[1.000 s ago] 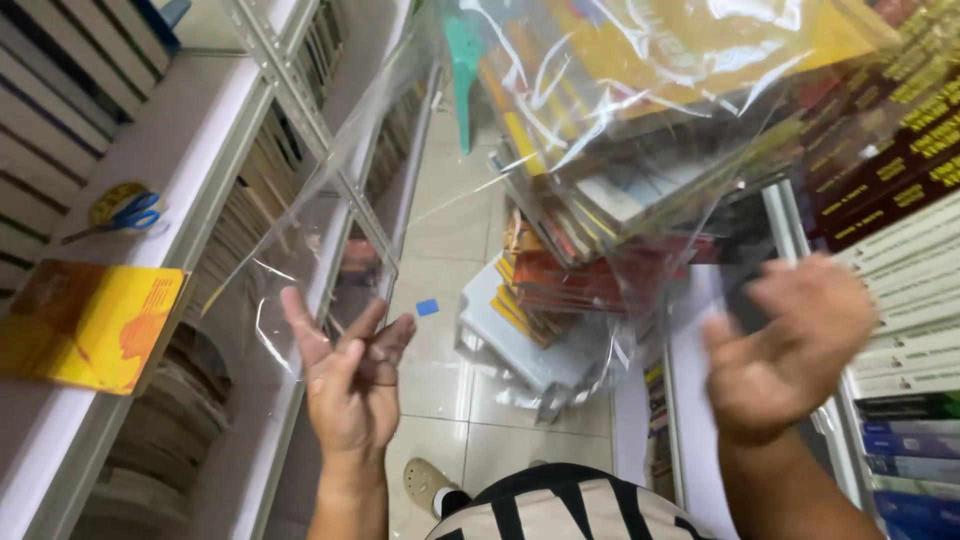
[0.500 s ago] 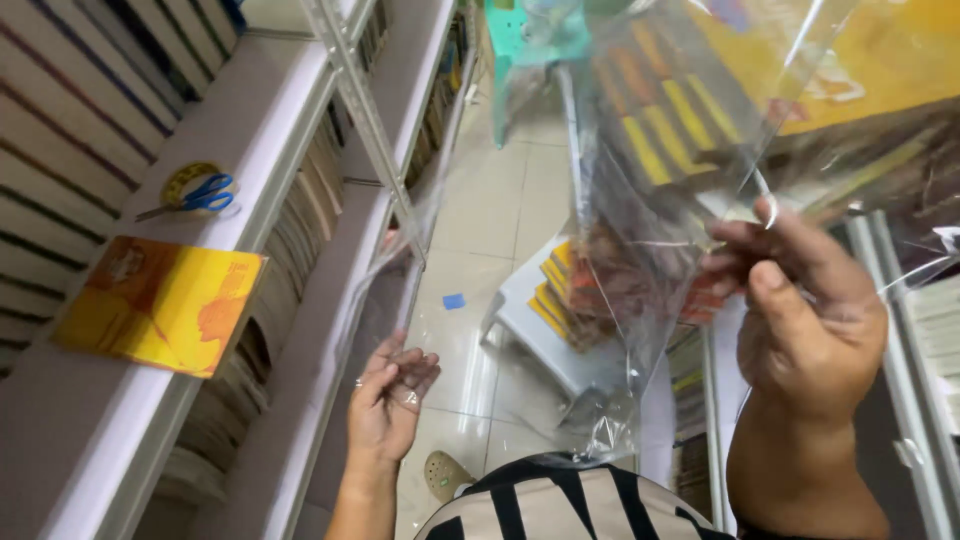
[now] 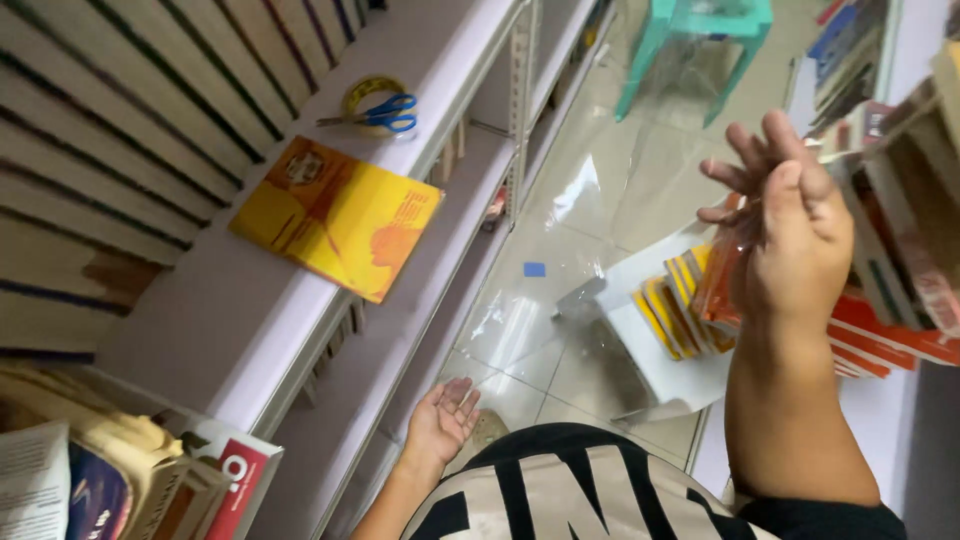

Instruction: Wrapping books in protective plastic film for library storage or distribution.

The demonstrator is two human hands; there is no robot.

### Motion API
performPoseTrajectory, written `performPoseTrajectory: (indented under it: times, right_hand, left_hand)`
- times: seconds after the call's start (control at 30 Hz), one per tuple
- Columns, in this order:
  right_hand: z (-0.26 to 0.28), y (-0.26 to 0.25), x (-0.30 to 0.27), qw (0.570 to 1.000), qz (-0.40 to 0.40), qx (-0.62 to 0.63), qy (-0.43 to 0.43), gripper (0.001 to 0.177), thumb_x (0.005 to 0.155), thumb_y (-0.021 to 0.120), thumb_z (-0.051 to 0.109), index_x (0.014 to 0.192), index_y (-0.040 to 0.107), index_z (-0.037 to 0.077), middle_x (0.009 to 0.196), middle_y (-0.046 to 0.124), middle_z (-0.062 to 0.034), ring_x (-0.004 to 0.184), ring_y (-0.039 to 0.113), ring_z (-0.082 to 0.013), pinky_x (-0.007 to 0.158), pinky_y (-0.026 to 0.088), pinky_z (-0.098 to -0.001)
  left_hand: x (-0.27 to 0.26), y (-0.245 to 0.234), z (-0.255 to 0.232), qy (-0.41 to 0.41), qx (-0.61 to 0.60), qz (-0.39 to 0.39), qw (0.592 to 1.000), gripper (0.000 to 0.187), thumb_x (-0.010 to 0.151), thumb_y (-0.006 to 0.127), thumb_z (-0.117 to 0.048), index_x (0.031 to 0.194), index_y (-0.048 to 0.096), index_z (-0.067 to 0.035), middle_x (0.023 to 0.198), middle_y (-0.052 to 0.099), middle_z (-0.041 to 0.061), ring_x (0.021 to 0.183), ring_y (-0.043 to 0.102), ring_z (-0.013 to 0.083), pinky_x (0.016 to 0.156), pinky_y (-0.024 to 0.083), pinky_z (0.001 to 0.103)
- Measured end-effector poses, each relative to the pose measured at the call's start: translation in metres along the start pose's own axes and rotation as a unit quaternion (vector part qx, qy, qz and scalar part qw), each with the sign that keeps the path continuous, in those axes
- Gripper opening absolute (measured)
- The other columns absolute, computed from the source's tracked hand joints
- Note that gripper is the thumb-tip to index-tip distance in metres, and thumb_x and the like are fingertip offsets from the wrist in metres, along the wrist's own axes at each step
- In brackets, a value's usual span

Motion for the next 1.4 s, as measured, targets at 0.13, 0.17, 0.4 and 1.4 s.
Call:
performPoseTrajectory:
  times: [0.13, 0.17, 0.4, 1.4]
  right_hand:
    - [-0.036, 0.0, 0.025, 0.999, -0.006, 0.021, 0.048, 0.05, 0.121, 0.055, 0.031, 0.16, 0.05, 0.0, 0.146, 0.064, -0.0213, 0.118, 0.07, -0.0307, 0.083, 0.061, -0.0366]
    - [-0.044, -0.002, 0.031, 0.997, -0.017, 0.038, 0.072, 0.051, 0.12, 0.055, 0.034, 0.158, 0.052, 0.001, 0.142, 0.067, -0.0194, 0.115, 0.072, -0.0298, 0.082, 0.062, -0.0382]
    - [-0.125, -0.053, 0.105, 0.985, -0.09, 0.067, 0.13, 0.043, 0.121, 0.054, 0.033, 0.147, 0.062, 0.0, 0.089, 0.059, -0.0053, 0.077, 0.063, -0.021, 0.068, 0.063, -0.0447]
    - [-0.264, 0.259, 0.183, 0.751, 0.429, -0.427, -0.263, 0.045, 0.086, 0.078, 0.017, 0.13, 0.074, 0.02, 0.133, 0.065, -0.0195, 0.116, 0.059, -0.044, 0.097, 0.051, -0.0519]
  left_hand:
    - [-0.025, -0.017, -0.032, 0.027, -0.007, -0.005, 1.0, 0.036, 0.1, 0.048, -0.037, 0.117, 0.066, -0.011, 0.124, 0.071, 0.005, 0.121, 0.062, 0.0297, 0.094, 0.047, 0.046]
    - [-0.033, -0.018, -0.038, 0.043, -0.009, 0.0, 0.999, 0.038, 0.1, 0.047, -0.038, 0.117, 0.066, -0.01, 0.125, 0.07, 0.007, 0.12, 0.061, 0.0302, 0.095, 0.047, 0.046]
    - [-0.092, 0.021, -0.061, 0.156, 0.048, 0.025, 0.986, 0.051, 0.101, 0.043, -0.046, 0.131, 0.063, -0.01, 0.141, 0.064, 0.007, 0.129, 0.057, 0.0275, 0.102, 0.041, 0.044]
    - [-0.179, 0.106, 0.027, 0.413, 0.17, -0.065, 0.892, 0.053, 0.104, 0.046, -0.036, 0.139, 0.06, 0.001, 0.145, 0.065, 0.014, 0.137, 0.059, 0.0274, 0.114, 0.039, 0.038]
Point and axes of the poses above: each hand's wrist, its own x-axis towards the middle knuckle, its own y-axis out of the palm, z = x × y, the point moved 1 cm from there along x, towards the middle knuckle
